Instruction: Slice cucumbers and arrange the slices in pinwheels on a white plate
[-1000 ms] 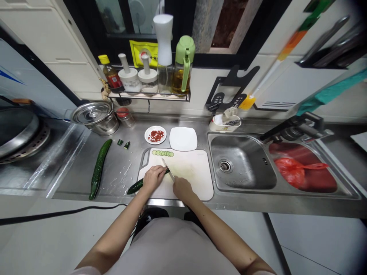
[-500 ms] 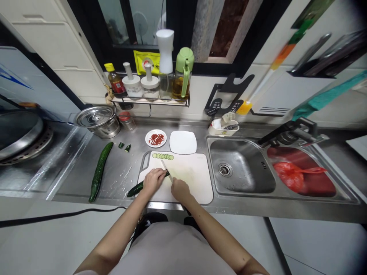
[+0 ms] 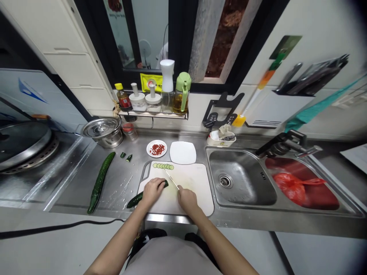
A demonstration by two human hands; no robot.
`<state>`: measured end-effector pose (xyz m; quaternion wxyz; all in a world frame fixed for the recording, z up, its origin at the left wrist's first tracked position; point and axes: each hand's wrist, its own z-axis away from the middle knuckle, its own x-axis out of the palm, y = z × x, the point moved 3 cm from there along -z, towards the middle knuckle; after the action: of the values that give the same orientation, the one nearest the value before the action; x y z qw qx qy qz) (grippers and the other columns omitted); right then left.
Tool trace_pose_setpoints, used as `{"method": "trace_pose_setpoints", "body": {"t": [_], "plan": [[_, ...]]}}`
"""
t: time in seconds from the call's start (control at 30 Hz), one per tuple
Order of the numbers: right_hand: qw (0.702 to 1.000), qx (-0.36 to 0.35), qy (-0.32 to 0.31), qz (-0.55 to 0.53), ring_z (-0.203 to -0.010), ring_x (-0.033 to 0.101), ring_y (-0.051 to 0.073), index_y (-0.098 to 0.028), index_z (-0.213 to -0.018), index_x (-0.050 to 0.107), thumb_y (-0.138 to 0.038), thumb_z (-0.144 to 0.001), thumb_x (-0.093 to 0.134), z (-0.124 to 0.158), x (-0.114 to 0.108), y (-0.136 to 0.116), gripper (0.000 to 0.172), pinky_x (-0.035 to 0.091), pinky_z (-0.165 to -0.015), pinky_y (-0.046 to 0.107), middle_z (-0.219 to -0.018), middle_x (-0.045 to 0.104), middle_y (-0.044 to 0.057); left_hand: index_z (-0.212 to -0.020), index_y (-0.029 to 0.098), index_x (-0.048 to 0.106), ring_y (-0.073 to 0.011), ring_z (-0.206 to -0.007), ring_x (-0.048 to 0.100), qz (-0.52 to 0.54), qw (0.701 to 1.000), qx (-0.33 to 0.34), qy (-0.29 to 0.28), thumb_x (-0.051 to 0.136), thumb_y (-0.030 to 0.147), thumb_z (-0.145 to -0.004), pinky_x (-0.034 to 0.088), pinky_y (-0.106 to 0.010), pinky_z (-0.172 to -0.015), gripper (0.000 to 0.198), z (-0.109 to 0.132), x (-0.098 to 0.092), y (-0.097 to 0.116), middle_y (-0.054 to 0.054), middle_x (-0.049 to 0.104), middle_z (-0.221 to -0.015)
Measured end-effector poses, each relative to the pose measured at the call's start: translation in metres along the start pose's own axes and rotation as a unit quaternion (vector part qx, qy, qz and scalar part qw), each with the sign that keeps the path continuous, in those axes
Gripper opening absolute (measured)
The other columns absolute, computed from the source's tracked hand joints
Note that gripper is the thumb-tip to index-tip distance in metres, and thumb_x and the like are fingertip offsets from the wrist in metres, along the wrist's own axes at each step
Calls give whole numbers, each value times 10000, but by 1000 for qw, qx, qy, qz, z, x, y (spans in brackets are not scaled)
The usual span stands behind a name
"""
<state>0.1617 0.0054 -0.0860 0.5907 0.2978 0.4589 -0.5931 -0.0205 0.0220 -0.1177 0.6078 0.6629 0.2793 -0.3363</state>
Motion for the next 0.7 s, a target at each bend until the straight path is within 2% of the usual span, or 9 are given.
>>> {"method": "trace_pose_setpoints", "body": {"t": [0.13, 0.23, 0.3, 0.4, 0.5, 0.6, 0.7], "plan": [[995, 15, 71, 67, -945, 625, 226, -246, -1286, 554, -123, -947, 376, 3, -14, 17, 402, 364, -746, 306, -984, 692, 99, -969, 219, 696, -191, -926, 652, 75, 990, -72, 96, 465, 373, -926, 483, -306, -861, 281, 0, -10, -10, -46, 721, -1004], [987, 11, 129, 91, -970, 584, 235, -266, -1329, 541, -126, -937, 414, 5, -20, 30, 436, 342, -779, 332, -1003, 675, 103, -1029, 196, 670, -196, -872, 659, 134, 970, -121, 161, 453, 404, -922, 506, -306, -802, 319, -4, -17, -15, -61, 719, -979], [982, 3, 157, 102, -957, 562, 235, -262, -1342, 542, -121, -920, 448, 6, -20, 36, 454, 326, -783, 339, -987, 667, 105, -1088, 188, 658, -197, -887, 659, 155, 966, -116, 173, 449, 410, -922, 513, -309, -807, 347, -10, -23, -11, -73, 712, -1014], [975, -17, 195, 110, -925, 537, 229, -256, -1340, 554, -119, -906, 477, 10, -18, 40, 462, 308, -777, 343, -949, 657, 100, -1096, 200, 677, -205, -983, 642, 123, 983, -46, 124, 484, 402, -912, 490, -338, -906, 335, -22, -28, 10, -76, 697, -1088], [967, -39, 223, 114, -893, 520, 224, -250, -1329, 570, -139, -915, 480, 13, -15, 41, 437, 301, -768, 346, -918, 647, 93, -1082, 232, 701, -233, -1090, 601, 50, 998, 31, 18, 557, 423, -877, 428, -381, -996, 314, -30, -26, 36, -62, 692, -1123], [963, -47, 238, 116, -870, 514, 216, -253, -1305, 589, -153, -919, 490, 16, -12, 42, 410, 298, -764, 343, -894, 643, 84, -1035, 251, 719, -249, -1090, 593, 2, 997, 48, -66, 587, 448, -856, 394, -403, -1003, 297, -32, -18, 52, -52, 706, -1082], [964, -42, 235, 118, -866, 513, 212, -256, -1286, 599, -149, -904, 518, 19, -9, 46, 406, 295, -762, 338, -898, 642, 75, -992, 246, 718, -235, -1041, 604, 7, 995, 38, -88, 621, 403, -834, 407, -370, -952, 243, -31, -10, 58, -44, 711, -1047]]}}
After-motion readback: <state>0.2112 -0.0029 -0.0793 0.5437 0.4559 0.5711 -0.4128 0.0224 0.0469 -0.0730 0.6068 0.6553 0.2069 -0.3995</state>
